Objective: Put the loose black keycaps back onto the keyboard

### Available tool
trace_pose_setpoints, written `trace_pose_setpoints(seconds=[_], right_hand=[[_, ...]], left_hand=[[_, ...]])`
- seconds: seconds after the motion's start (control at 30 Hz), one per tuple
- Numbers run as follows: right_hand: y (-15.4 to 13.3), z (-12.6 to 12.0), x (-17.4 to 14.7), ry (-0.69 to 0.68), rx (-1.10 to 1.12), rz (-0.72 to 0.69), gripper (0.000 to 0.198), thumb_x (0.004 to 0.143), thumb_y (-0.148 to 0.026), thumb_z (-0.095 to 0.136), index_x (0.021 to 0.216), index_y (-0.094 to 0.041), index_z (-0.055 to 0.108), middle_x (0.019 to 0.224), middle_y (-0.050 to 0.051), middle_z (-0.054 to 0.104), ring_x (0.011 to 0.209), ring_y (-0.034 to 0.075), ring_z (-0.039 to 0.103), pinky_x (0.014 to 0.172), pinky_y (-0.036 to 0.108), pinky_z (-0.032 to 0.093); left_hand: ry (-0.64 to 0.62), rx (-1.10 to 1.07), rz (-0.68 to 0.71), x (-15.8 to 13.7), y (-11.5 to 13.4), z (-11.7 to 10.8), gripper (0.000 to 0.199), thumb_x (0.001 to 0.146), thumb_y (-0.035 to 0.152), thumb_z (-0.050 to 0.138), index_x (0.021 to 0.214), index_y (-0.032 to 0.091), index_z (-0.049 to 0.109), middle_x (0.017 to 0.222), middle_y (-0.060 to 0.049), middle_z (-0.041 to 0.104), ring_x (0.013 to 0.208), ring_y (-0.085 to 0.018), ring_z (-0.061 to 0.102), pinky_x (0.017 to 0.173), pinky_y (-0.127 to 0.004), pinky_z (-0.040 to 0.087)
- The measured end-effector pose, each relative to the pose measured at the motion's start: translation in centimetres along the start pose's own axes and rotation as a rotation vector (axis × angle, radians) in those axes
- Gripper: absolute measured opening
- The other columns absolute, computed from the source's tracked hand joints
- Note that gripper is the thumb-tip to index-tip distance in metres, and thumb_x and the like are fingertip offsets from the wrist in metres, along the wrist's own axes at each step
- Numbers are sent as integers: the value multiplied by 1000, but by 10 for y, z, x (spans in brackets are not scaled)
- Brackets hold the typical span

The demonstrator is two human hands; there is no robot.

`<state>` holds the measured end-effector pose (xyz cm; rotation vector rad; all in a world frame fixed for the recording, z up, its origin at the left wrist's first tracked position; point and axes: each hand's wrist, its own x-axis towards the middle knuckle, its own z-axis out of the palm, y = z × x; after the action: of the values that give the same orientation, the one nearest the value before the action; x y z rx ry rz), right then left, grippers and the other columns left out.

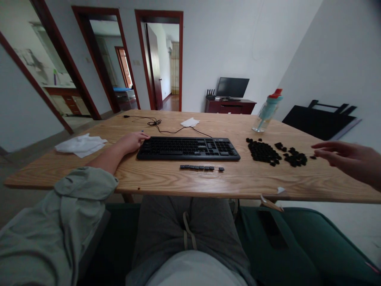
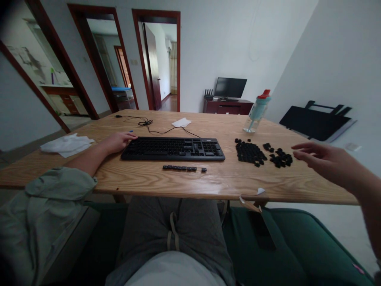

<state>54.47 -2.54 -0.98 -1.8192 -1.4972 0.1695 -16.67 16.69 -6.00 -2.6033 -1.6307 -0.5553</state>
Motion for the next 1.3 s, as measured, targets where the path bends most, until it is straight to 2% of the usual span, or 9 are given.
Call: trace_pose_setpoints(seconds=[0.1,0.2,0.3,0.5,0.67,0.77,0.9,1.07,1.3], right_hand=[[48,-5,-1,-121,-80,74,43,45,-57,78,74,-26,78,92,25,73,64,31,65,58,49,44],[68,5,-9,-172,-215,188,41,50,-55,71,77,-25,76,92,17,75,67,32,67,62,47,49],[65,19,-13,-167,-297,270,40,61,-52,62,86,-22,73,86,13,75,63,30,66,59,42,49],[50,31,4,-201,-402,231,36,74,-36,61,104,-19,71,91,13,75,60,25,63,62,38,46],[51,28,16,-166,-491,244,26,81,-20,61,103,-14,74,75,16,72,56,21,57,66,38,41],[51,28,19,-193,-446,268,20,79,-23,69,96,-14,75,68,15,69,53,17,54,64,38,38],[53,30,22,-152,-434,188,16,71,-24,79,82,-14,75,77,15,70,58,13,53,65,37,36],[56,34,24,-148,-509,126,20,72,-24,76,89,-15,77,86,16,70,62,16,53,69,37,39],[46,31,23,-155,-532,36,5,69,-18,76,72,-19,72,83,14,68,69,21,56,72,38,41]], left_hand=[[20,23,-34,-1,3,-3,47,78,27,48,118,24,73,127,-5,69,119,-26,61,106,-37,46],[37,51,-57,-4,6,-8,53,78,25,44,124,19,69,130,-9,67,120,-28,60,106,-40,45],[46,65,-75,-6,8,-13,54,79,24,40,124,17,69,129,-11,66,116,-28,61,104,-40,46],[92,62,-65,-8,12,-16,51,78,25,40,119,17,70,122,-10,68,111,-26,62,102,-36,45],[111,62,-69,-10,15,-18,47,80,24,41,116,15,69,119,-11,67,104,-23,62,98,-34,45],[134,69,-61,-11,17,-20,44,81,24,42,114,14,70,115,-12,67,101,-24,62,96,-36,46],[186,77,-39,-11,18,-22,40,82,25,43,110,16,71,110,-11,67,97,-23,61,93,-36,46],[202,85,-44,-10,18,-22,39,81,24,45,109,17,71,107,-10,66,89,-21,60,89,-35,46],[325,17,-17,-14,33,-30,34,82,23,49,108,18,70,104,-7,67,78,-17,59,79,-30,45]])
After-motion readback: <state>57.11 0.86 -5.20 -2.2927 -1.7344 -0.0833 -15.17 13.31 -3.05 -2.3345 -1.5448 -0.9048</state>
